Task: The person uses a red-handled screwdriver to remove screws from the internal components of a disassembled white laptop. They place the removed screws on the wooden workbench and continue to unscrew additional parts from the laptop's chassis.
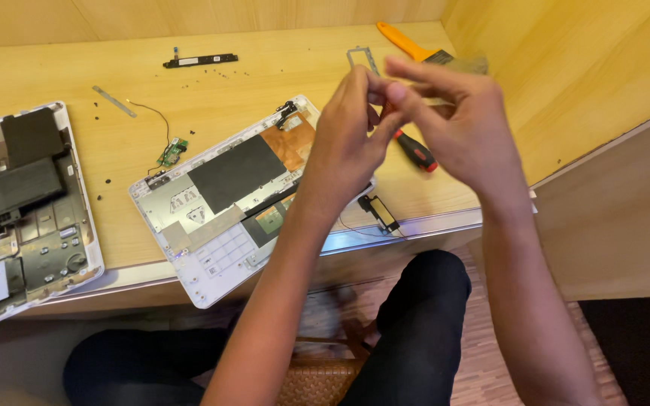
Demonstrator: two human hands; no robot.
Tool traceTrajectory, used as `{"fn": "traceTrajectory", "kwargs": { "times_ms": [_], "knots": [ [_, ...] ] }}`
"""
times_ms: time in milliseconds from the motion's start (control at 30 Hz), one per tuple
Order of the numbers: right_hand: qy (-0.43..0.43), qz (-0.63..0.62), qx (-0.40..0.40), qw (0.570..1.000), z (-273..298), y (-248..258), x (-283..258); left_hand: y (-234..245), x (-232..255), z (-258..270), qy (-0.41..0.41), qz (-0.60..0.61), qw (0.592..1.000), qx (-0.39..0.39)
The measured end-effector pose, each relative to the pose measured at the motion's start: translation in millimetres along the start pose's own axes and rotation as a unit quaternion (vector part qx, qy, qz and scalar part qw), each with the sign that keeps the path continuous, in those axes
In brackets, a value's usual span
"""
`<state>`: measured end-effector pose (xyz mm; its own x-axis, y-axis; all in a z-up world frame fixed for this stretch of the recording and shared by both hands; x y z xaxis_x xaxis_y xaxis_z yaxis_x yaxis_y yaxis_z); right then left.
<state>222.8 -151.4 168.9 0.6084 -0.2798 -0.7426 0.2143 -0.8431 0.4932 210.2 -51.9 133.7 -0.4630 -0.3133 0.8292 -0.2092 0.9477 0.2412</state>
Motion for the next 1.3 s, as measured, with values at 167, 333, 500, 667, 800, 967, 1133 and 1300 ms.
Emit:
{"fn": "traceTrajectory", "kwargs": {
  "times_ms": [167, 333, 500, 667, 800, 967, 1133, 1300],
  "knots": [
    [0.031, 0.174, -0.012, 0.984, 10.1, -17.8, -14.2, -10.5, -1.4, 14.3, 0.014, 0.02, 1.0, 0.018],
    [0.004, 0.208, -0.017, 0.978, 9.1, -13.8, -7.1, -24.5, -8.5, 17.3, -0.001, 0.0, 0.996, -0.093],
    [-0.001, 0.175, -0.044, 0.984, 7.4, -17.8, -1.8, -25.6, -29.1, 12.1, 0.021, 0.094, 0.989, -0.109],
    [-0.007, 0.19, -0.06, 0.98, 4.3, -26.4, -8.0, -3.0, -39.9, 11.3, 0.057, 0.098, 0.993, -0.018],
    [-0.043, 0.318, -0.048, 0.946, -0.1, -24.1, 3.2, -2.3, -46.7, 10.5, 0.081, 0.092, 0.992, -0.024],
    [-0.032, 0.486, -0.048, 0.872, 2.9, -18.4, 5.9, 1.1, -38.4, 13.9, 0.083, 0.086, 0.993, 0.008],
    [-0.122, 0.45, -0.123, 0.876, 3.6, -19.4, 10.8, 4.7, -29.4, 18.0, 0.048, 0.019, 0.995, 0.089],
    [-0.135, 0.29, -0.218, 0.922, 5.4, -28.2, 26.1, -14.4, -34.7, 10.9, 0.035, 0.009, 0.998, -0.06]
  ]
}}
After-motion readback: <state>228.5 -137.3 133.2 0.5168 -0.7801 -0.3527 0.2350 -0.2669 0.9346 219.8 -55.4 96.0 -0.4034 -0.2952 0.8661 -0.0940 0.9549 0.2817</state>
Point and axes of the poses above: each hand's wrist, its own z-axis away from the middle knuckle, its own y-axis out of the back of the hand, x = y × z, the point moved 10 cm from there along -z, towards the middle knuckle, and after that the axes turned 3 degrees about y, right-handed, at the moved point
